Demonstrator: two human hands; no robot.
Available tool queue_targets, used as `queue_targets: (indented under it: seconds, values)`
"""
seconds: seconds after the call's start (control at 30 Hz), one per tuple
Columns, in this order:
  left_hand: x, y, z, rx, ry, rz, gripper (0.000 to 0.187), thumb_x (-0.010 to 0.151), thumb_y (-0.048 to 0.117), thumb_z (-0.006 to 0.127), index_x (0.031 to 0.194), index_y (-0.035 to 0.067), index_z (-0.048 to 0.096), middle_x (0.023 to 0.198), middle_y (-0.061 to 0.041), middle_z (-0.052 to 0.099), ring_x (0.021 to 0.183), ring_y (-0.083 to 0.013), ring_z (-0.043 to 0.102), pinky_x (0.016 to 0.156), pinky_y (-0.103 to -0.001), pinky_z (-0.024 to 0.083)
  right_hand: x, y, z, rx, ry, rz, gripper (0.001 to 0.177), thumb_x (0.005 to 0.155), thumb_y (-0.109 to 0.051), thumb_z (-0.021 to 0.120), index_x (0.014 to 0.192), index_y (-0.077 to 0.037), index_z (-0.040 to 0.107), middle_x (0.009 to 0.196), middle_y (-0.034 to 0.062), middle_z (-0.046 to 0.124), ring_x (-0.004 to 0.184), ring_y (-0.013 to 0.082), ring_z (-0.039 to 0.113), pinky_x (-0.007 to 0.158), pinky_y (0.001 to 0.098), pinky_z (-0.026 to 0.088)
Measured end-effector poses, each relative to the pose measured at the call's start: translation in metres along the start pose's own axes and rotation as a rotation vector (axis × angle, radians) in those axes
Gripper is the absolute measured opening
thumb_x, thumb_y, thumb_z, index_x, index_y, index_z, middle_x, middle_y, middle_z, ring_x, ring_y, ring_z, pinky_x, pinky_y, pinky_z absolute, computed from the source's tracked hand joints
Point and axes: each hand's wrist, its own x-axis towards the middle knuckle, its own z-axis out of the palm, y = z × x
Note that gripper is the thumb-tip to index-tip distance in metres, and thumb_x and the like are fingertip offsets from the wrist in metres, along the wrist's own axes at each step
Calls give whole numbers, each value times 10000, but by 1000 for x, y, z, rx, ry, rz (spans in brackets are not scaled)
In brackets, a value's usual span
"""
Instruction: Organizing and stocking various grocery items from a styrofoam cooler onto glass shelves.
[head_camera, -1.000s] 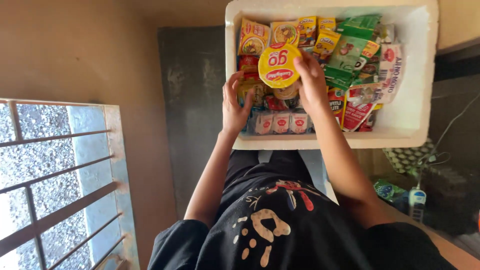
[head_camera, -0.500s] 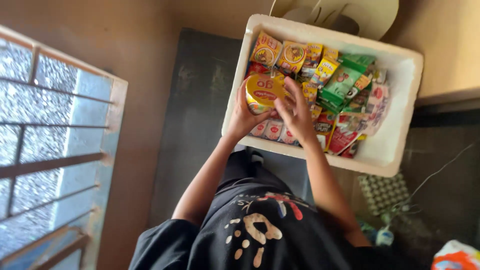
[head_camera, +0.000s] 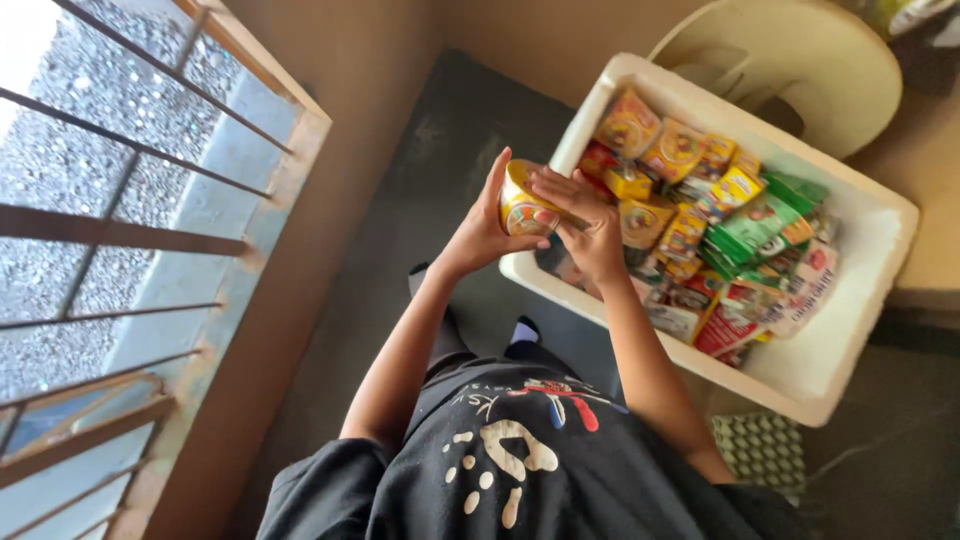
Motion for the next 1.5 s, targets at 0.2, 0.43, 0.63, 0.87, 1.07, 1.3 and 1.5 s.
queue_targets:
  seconds: [0.2,0.43,0.63,0.87,1.07,1.3,1.5]
  values:
    - [21,-23,-93,-215,-75,20,1288,818,324,911,1662,136,-44,1492,-155,497,1333,-238,526,1125,-370,444,76,1,69,74,52,-10,242,964,-57,712,1197,-105,757,1243,42,750,1309,182,649,1304,472,200]
    - [69,-72,-204,-269,-129,-132,868,1020,348,696,1621,124,111,1325,-136,581,1258,-206,565,1107,-353,455,176,13,148,-1,187,22,160,1030,-99,666,1142,-110,781,1157,36,789,1145,150,741,1304,473,281]
    - [120,-73,-237,-129,71,172,822,870,169,881,1407,101,263,1425,-157,534,1326,-247,557,1114,-389,497,222,35,166,89,198,142,307,1043,-262,667,1305,-102,652,1452,124,584,1359,255,582,1114,424,498]
    - [171,-77,-259,129,163,141,877,704,168,979,1329,86,370,1445,-177,523,1328,-331,583,1088,-412,518,265,60,154,409,69,602,819,965,-352,682,1614,-184,212,1590,134,396,1247,284,611,902,428,596]
    - [231,-113,-259,393,187,90,920,655,168,1025,1332,87,409,1361,-131,571,1214,-355,538,1043,-449,481,308,113,129,554,38,595,780,976,-198,636,1607,-207,177,1568,144,408,987,277,727,821,426,650]
    - [354,-180,-245,-224,-32,-49,1165,698,87,940,1610,115,216,1366,-88,531,1056,-213,583,947,-382,573,375,181,70,-153,220,250,595,1011,-6,618,1554,-147,418,1575,168,434,1225,370,633,922,420,606]
    - [459,-237,-209,-95,45,-82,740,803,-51,707,1483,100,458,1260,-99,630,911,-173,755,790,-283,629,432,231,45,-493,313,99,632,886,42,647,1479,-111,490,1547,262,343,1422,461,406,1087,436,498]
